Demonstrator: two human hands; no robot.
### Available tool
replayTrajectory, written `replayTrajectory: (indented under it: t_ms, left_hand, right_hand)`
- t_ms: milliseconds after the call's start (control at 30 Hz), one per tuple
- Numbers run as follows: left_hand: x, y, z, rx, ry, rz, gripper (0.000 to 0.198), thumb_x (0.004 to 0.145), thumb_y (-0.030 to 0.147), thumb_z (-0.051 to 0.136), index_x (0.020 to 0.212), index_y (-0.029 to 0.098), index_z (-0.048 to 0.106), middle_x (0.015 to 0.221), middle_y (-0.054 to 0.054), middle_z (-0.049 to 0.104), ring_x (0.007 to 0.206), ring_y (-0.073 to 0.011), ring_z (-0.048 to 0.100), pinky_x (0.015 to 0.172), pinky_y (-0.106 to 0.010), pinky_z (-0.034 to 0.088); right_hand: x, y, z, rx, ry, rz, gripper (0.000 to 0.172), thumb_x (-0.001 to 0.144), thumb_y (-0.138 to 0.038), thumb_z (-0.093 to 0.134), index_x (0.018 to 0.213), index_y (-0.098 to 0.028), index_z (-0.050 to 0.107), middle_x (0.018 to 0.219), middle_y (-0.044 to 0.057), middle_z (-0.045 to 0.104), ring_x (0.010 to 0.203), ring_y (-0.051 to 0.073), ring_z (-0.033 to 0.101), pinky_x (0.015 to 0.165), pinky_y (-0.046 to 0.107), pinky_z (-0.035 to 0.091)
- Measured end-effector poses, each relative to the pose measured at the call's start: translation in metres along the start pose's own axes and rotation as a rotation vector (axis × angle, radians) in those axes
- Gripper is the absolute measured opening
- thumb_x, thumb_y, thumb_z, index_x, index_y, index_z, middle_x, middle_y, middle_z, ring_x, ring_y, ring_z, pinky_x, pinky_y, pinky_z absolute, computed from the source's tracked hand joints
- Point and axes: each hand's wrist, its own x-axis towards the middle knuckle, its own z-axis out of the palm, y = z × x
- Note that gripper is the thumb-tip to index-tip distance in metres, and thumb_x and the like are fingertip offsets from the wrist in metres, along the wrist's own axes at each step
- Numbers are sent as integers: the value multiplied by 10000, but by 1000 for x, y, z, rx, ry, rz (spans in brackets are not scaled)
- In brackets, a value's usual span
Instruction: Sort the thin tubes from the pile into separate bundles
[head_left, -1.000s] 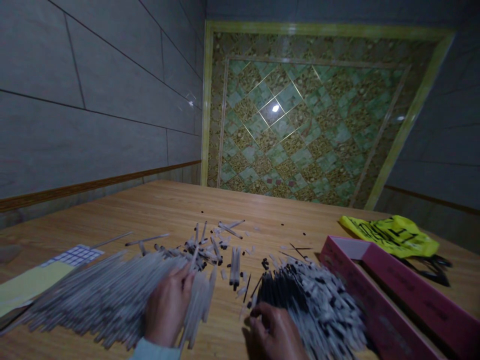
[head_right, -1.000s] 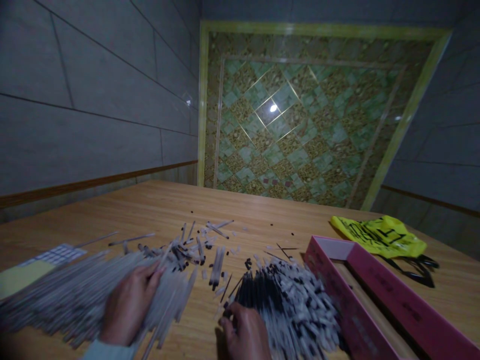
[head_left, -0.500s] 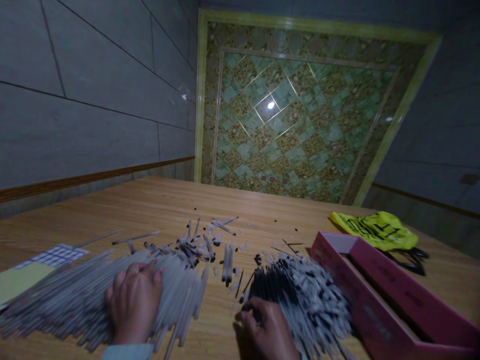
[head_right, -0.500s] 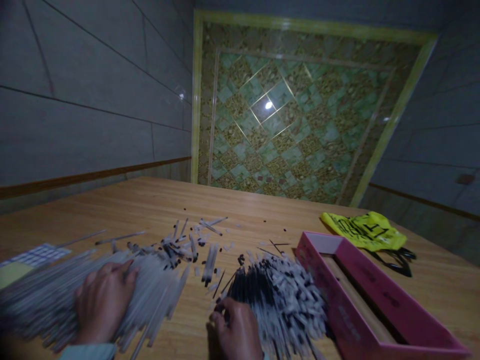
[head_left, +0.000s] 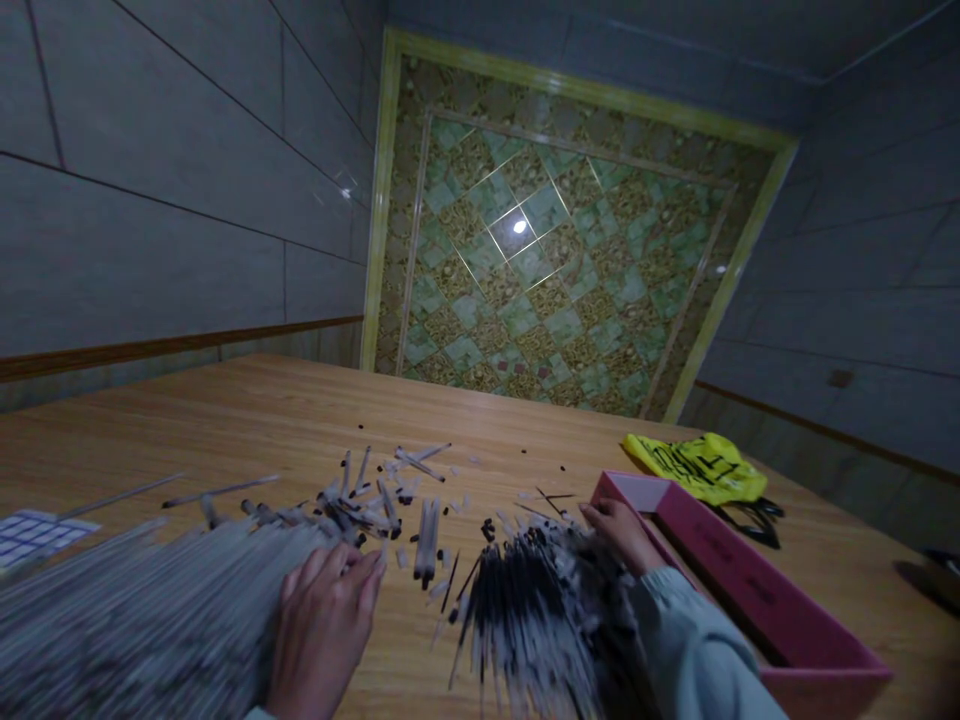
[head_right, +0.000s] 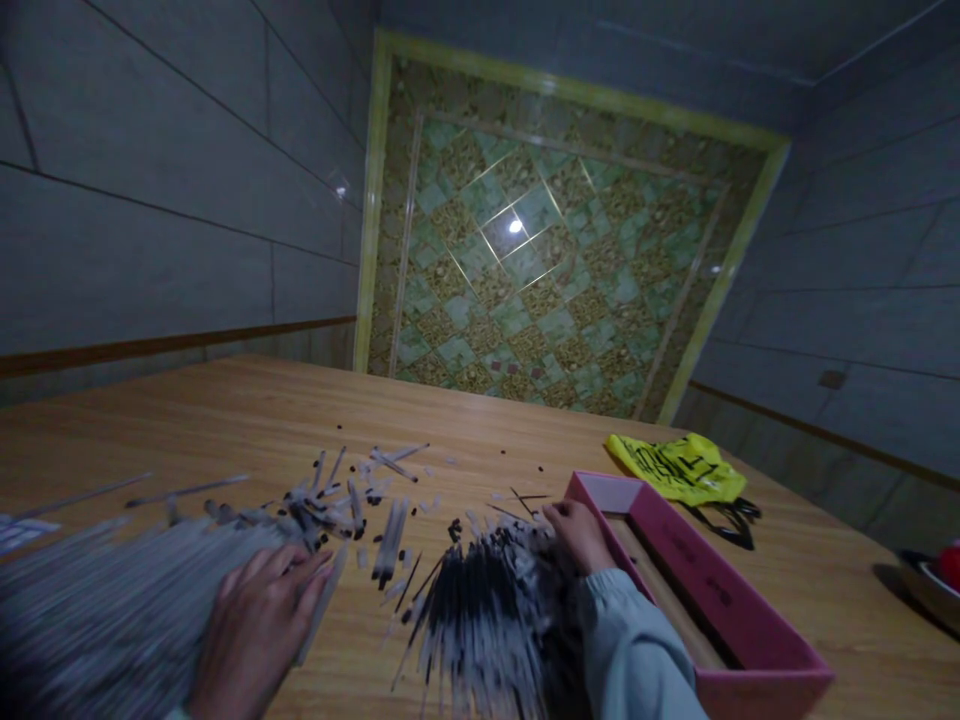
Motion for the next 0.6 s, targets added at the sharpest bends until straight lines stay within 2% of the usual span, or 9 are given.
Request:
replayTrajectory:
  t_ms: [133,200,267,400,467,600]
  left_hand:
    - [-1,1,1,-29,-7,-28,259,855,281,425,893,249,679,839,-44,634,839,-218,514,717,-352,324]
    - [-1,2,2,-50,-10,-44,254,854,264,426,877,245,678,836,-43,632,838,-218,514,718,-353,327]
    - [-1,4,4,-84,-23,-48,251,853,244,426,868,242,677,825,-41,631,828,-213,515,718,-350,332]
    - [-3,8,11,-198,-81,-32,253,845,192,430,827,241,677,789,-34,630,815,-200,522,726,-334,352]
    - [-5,11,14,-255,-114,-19,262,843,176,427,789,239,675,775,-34,630,812,-195,528,728,-324,364]
    - [-8,18,19,-340,-183,23,280,837,151,420,752,232,674,762,-40,636,821,-183,548,717,-284,392]
  right_hand:
    - [0,3,-2,-79,-24,-13,394,823,-389,411,799,-118,697,799,142,708,743,241,643,605,275,394]
    - [-6,-10,1,-119,-16,-33,372,821,-380,419,809,-131,696,843,172,702,794,277,638,626,305,389]
    - [-14,-33,12,-142,-14,-79,334,810,-361,440,780,-140,688,834,183,698,807,297,633,629,321,384]
    - [-37,-100,58,-83,-95,-289,166,752,-214,510,776,-197,673,829,72,711,796,187,637,652,232,393]
    - [-48,-132,86,-53,-137,-366,175,707,-138,525,774,-211,669,832,35,715,795,153,636,650,197,393]
    - [-60,-178,128,-47,-143,-382,212,701,-112,509,846,-159,656,815,101,715,755,203,654,607,238,410]
